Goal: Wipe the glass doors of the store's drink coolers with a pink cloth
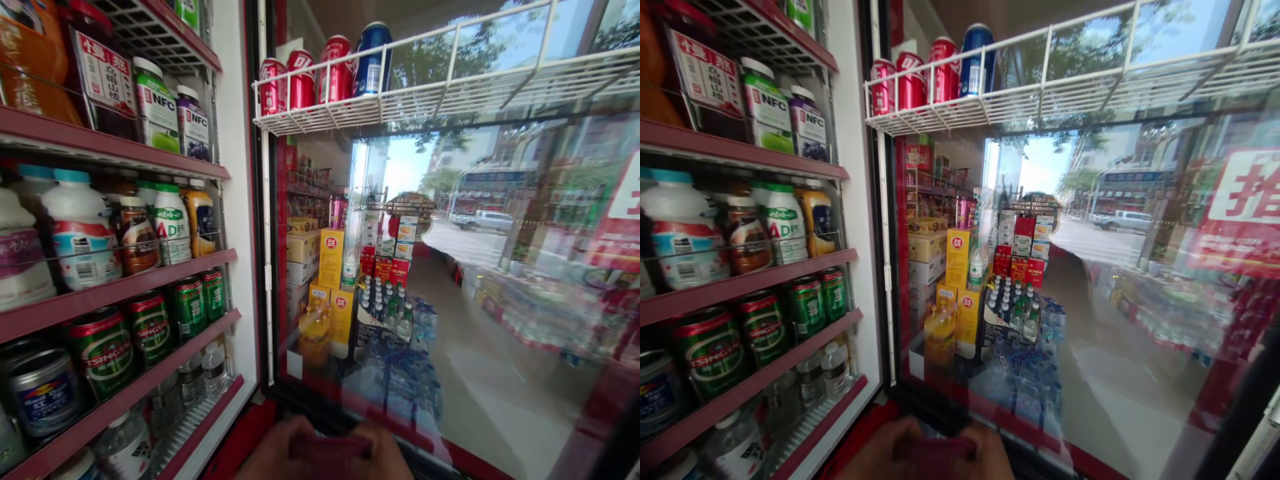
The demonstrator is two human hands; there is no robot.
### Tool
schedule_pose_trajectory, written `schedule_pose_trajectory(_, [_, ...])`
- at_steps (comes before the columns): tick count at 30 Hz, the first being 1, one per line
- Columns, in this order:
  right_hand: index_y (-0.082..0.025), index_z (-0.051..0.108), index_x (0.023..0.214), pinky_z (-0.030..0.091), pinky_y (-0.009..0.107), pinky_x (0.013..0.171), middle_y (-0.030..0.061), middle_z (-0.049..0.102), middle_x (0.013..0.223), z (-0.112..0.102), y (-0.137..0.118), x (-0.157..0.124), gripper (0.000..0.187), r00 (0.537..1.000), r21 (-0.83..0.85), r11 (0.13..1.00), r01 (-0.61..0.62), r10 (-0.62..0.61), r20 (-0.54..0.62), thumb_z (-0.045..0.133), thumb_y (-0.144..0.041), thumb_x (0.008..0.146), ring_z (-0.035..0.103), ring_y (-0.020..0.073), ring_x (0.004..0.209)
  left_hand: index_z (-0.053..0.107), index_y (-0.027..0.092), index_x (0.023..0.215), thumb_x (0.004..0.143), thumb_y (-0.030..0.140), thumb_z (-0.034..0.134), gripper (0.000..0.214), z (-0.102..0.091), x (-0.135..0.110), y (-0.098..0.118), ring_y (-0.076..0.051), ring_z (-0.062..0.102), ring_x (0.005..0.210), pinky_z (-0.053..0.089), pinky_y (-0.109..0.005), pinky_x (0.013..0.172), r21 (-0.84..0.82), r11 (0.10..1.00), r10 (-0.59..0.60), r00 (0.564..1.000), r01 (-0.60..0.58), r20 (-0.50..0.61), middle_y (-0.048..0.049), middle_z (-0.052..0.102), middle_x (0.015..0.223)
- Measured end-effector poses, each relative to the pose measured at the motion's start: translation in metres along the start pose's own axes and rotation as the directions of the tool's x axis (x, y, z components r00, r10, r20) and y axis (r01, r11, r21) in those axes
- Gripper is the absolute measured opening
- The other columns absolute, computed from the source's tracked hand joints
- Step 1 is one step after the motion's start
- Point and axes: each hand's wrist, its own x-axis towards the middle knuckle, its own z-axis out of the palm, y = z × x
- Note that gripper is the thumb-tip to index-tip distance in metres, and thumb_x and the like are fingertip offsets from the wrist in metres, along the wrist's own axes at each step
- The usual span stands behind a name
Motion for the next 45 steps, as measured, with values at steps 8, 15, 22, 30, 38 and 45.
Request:
schedule_pose_trajectory(8, [-0.022,0.064,0.110,0.050,0.031,0.082,0.0038,0.078,0.097,-0.052,-0.170,0.080,0.017,0.829,-0.523,0.765,0.374,-0.529,-0.181,0.068,-0.024,0.093,0.074,0.0230,0.088,0.068,0.024,0.117,0.086,0.036,0.071,0.033,-0.102,0.057,0.115,-0.022,0.068,0.106,0.053,-0.036,0.094,0.240,0.925,0.372,0.836,-0.296,-0.404,-0.0039,0.075,0.113])
schedule_pose_trajectory(15, [-0.021,0.059,0.119,0.042,0.032,0.072,0.0080,0.077,0.108,-0.066,-0.282,0.144,0.019,0.678,-0.892,0.394,0.222,-0.720,-0.149,0.065,-0.033,0.106,0.072,0.0245,0.085,0.060,0.026,0.111,0.085,0.035,0.073,0.031,-0.172,0.116,0.194,-0.020,0.064,0.089,0.051,-0.036,0.088,0.522,0.787,0.611,0.536,-0.330,-0.582,-0.0002,0.069,0.101])
schedule_pose_trajectory(22, [-0.021,0.070,0.104,0.039,0.043,0.085,0.0142,0.070,0.111,-0.063,-0.316,0.172,0.025,0.408,-0.977,-0.119,0.180,-0.894,0.184,0.046,-0.022,0.113,0.060,0.0309,0.106,0.055,0.024,0.099,0.083,0.021,0.074,0.025,-0.186,0.157,0.215,-0.024,0.062,0.104,0.051,-0.042,0.096,0.710,0.658,0.750,0.308,-0.251,-0.586,-0.0052,0.062,0.106])
schedule_pose_trajectory(30, [-0.010,0.078,0.117,0.048,0.050,0.090,0.0196,0.074,0.114,-0.035,-0.299,0.159,0.030,0.560,-0.946,-0.215,0.242,-0.766,0.317,0.051,-0.010,0.105,0.063,0.0332,0.108,0.068,0.019,0.098,0.103,0.024,0.060,0.011,-0.173,0.170,0.190,-0.018,0.064,0.094,0.056,-0.039,0.091,0.864,0.463,0.871,0.283,-0.197,-0.402,-0.0026,0.066,0.097])
schedule_pose_trajectory(38, [0.005,0.058,0.155,0.026,0.077,0.132,0.0296,0.044,0.172,-0.014,-0.234,0.159,0.057,0.538,-0.951,-0.133,0.279,-0.799,0.270,0.051,-0.019,0.103,0.038,0.0493,0.162,0.059,0.018,0.151,0.107,0.021,0.047,0.046,-0.157,0.173,0.145,-0.028,0.061,0.144,0.052,-0.053,0.122,0.919,0.354,0.914,0.274,-0.173,-0.300,-0.0190,0.066,0.153])
schedule_pose_trajectory(45, [0.009,0.033,0.168,0.014,0.068,0.142,0.0282,0.034,0.176,-0.011,-0.233,0.185,0.075,0.481,-0.902,-0.042,0.429,-0.835,0.268,0.048,-0.017,0.099,0.014,0.0390,0.173,0.025,0.022,0.175,0.105,0.015,0.039,0.072,-0.154,0.171,0.121,-0.029,0.034,0.169,0.027,-0.064,0.138,0.950,0.302,0.895,0.365,-0.074,-0.256,-0.0181,0.040,0.178])
